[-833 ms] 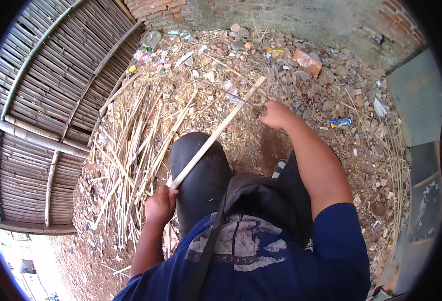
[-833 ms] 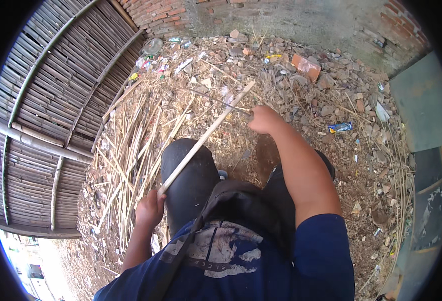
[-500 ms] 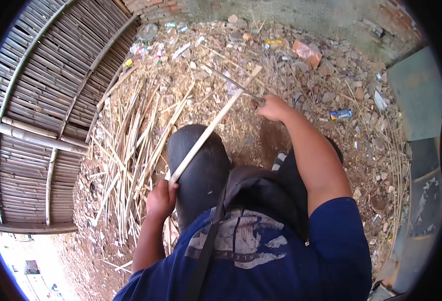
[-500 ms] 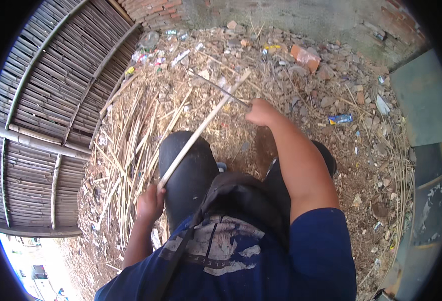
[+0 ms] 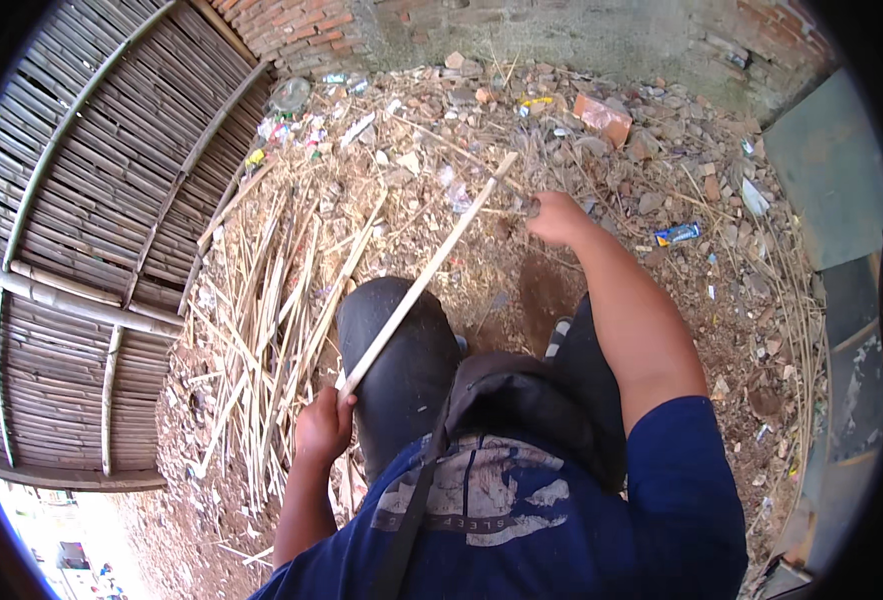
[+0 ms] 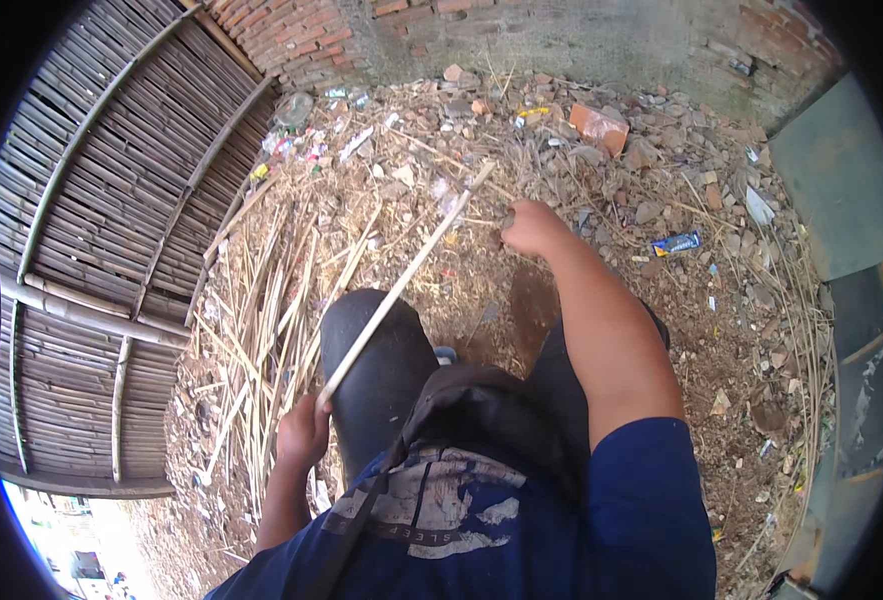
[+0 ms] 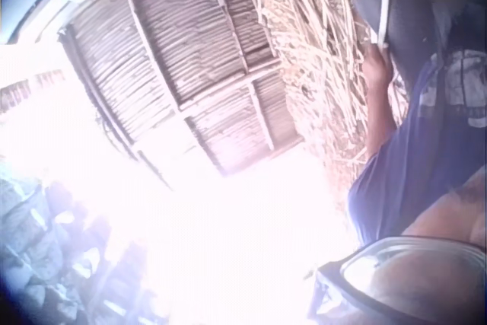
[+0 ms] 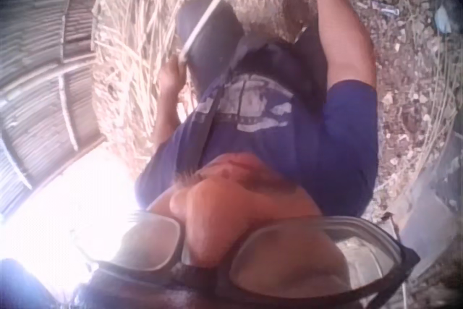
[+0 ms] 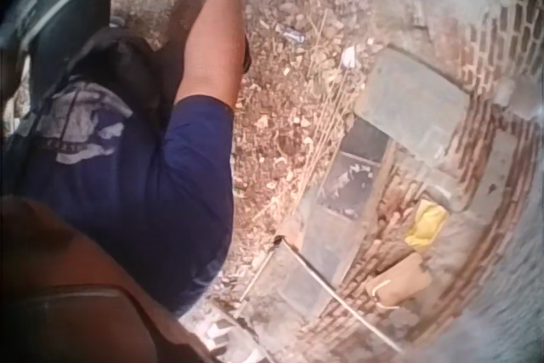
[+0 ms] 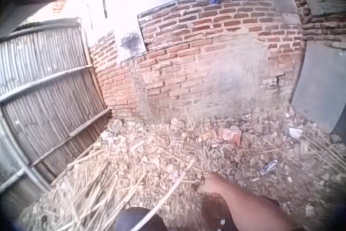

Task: The person scrapes bamboo strips using a knife. The person picks up strips from a pile on the ground and scrapes them by hand to smooth the surface.

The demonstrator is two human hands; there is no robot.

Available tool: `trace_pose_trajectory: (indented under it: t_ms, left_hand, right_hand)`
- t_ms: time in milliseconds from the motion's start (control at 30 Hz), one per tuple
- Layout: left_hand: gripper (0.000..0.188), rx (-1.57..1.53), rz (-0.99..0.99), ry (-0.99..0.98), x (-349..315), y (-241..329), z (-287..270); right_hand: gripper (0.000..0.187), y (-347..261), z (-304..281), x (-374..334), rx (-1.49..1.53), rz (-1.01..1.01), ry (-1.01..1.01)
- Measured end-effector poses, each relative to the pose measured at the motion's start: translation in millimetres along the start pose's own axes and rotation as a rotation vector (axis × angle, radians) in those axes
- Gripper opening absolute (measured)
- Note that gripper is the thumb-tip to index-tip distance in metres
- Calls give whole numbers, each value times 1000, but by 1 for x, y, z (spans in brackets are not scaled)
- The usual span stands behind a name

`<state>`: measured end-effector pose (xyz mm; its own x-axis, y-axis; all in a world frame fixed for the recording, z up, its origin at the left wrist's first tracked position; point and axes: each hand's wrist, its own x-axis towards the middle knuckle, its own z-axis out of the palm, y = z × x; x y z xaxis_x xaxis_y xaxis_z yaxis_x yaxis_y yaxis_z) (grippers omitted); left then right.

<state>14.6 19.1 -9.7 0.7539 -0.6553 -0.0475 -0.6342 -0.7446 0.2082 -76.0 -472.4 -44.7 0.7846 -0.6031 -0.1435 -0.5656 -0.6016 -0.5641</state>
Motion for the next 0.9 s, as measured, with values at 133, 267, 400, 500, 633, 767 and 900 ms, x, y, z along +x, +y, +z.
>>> trace_pose_trajectory:
  t_ms: [133, 267, 400, 500, 633, 767, 900]
  left_hand:
    - [32, 16, 24, 14, -2, -4, -1]
    - [31, 17, 59, 62, 0, -8, 13]
    - [32, 49, 39, 84, -1, -7, 14]
    - [32, 60, 32, 66, -2, -5, 8]
    - [32, 11, 30, 41, -2, -6, 8]
    - [31, -89, 69, 53, -1, -12, 9]
    - [26, -8, 20, 23, -2, -8, 2]
  right_hand:
    - [32, -41, 6, -14, 27, -94, -193]
    - [34, -43, 12, -24, -155, -283, -166]
    - [35, 5, -7, 2, 90, 7, -30]
    - [34, -2, -12, -4, 117, 28, 49]
    - [31, -40, -6, -27, -60, -161, -117]
    - [33, -31, -3, -23, -163, -348, -147]
    - [44, 17, -14, 5, 161, 35, 97]
